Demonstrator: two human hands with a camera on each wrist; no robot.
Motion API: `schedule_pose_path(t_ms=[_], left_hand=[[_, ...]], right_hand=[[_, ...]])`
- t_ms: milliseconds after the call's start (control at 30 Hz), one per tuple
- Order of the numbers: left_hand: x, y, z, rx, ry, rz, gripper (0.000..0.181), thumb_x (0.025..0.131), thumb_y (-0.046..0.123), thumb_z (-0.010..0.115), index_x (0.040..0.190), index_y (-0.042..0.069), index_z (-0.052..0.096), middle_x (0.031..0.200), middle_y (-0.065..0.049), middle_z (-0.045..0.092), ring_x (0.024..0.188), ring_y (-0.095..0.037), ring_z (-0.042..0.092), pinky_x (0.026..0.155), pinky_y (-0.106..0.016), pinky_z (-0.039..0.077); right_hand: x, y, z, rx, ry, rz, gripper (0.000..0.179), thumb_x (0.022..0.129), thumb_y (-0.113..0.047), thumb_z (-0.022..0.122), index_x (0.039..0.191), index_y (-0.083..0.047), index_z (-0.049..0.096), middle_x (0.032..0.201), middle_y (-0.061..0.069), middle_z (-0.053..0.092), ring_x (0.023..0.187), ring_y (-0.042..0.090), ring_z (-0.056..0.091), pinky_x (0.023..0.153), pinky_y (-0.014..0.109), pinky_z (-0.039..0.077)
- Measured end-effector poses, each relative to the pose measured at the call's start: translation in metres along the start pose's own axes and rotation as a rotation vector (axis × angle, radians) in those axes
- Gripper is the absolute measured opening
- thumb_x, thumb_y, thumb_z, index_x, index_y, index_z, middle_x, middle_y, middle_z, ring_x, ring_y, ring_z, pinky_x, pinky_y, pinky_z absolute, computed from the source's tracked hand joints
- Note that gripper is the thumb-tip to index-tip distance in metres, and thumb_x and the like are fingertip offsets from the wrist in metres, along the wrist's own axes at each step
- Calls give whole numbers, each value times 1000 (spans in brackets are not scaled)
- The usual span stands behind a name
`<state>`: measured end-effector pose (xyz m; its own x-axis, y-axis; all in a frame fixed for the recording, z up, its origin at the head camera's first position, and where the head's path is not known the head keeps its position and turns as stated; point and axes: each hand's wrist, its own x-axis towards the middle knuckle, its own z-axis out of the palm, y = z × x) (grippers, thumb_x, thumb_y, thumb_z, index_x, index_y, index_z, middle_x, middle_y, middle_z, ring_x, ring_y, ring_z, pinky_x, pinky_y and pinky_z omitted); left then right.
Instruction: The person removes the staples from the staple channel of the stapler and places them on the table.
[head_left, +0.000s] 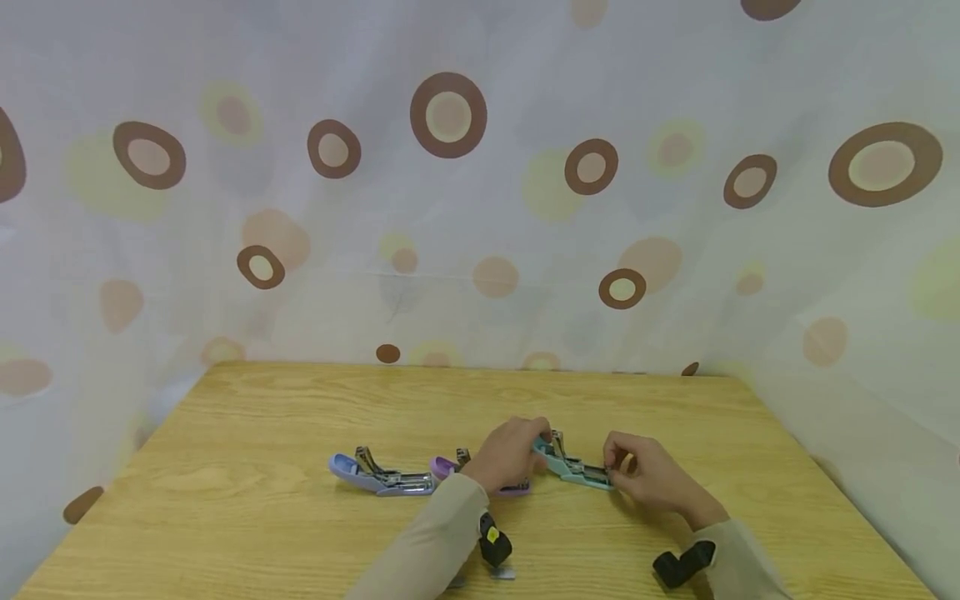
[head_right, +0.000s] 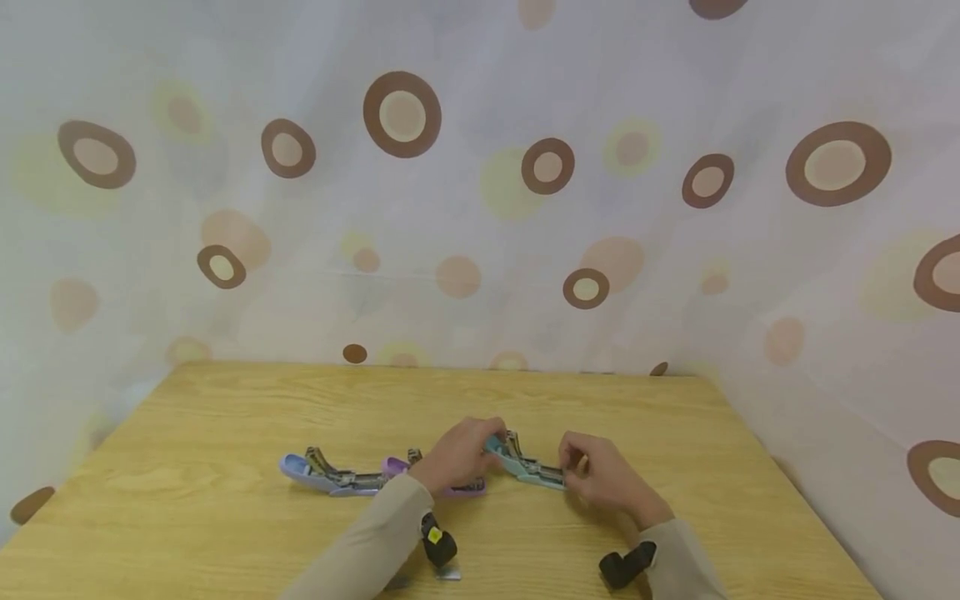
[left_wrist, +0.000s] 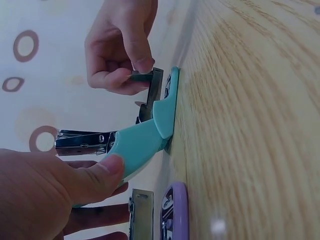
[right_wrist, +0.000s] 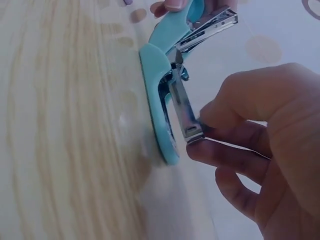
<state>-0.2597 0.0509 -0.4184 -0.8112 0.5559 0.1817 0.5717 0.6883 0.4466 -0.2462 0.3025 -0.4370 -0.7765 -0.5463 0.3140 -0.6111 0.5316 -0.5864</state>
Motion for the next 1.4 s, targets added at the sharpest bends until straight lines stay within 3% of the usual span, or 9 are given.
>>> schedule_pose_path(t_ms=[500,667,833,967,1200,1400], left_hand=[[1,-3,-1,-13,-38,-10,28,90,18,68,116,13,60,112,-3,66,102,-19,62,81,-31,52],[3,-2,-1,15,-62,-29,41,89,22,68,126,12,53,123,-4,60,113,-20,57,88,-33,50],[0,-4,-4,59,-49,15,45,89,28,68,127,12,51,128,-6,52,117,-20,49,90,-33,48],[-11,-1,-16,122,-19,63,45,89,30,68,127,11,51,132,-4,48,121,-19,45,94,-33,45],[-41,16,-40,297,32,143,44,89,33,68,125,12,53,136,-4,47,124,-20,46,95,-36,46],[-60,5,-51,289,38,129,42,91,32,65,125,11,52,140,-5,45,128,-21,44,99,-40,44]], right_hand=[[4,-7,-2,-119,81,-14,21,84,7,61,87,-12,53,80,-4,58,71,1,54,57,23,47],[5,-12,-5,-117,58,10,18,85,7,60,91,-9,54,82,-1,58,71,1,54,61,24,50],[5,-17,-3,-92,43,-20,19,85,9,60,92,-8,55,82,1,59,68,1,52,55,23,47],[10,-22,7,-55,0,-61,21,85,9,59,95,-9,56,85,0,60,67,0,51,51,21,45],[16,-45,20,25,-142,-72,15,87,2,62,100,-6,65,87,4,68,72,-1,57,56,21,48],[17,-59,34,-5,-166,-82,16,84,5,63,96,-6,66,85,-1,67,72,-2,55,60,21,49]])
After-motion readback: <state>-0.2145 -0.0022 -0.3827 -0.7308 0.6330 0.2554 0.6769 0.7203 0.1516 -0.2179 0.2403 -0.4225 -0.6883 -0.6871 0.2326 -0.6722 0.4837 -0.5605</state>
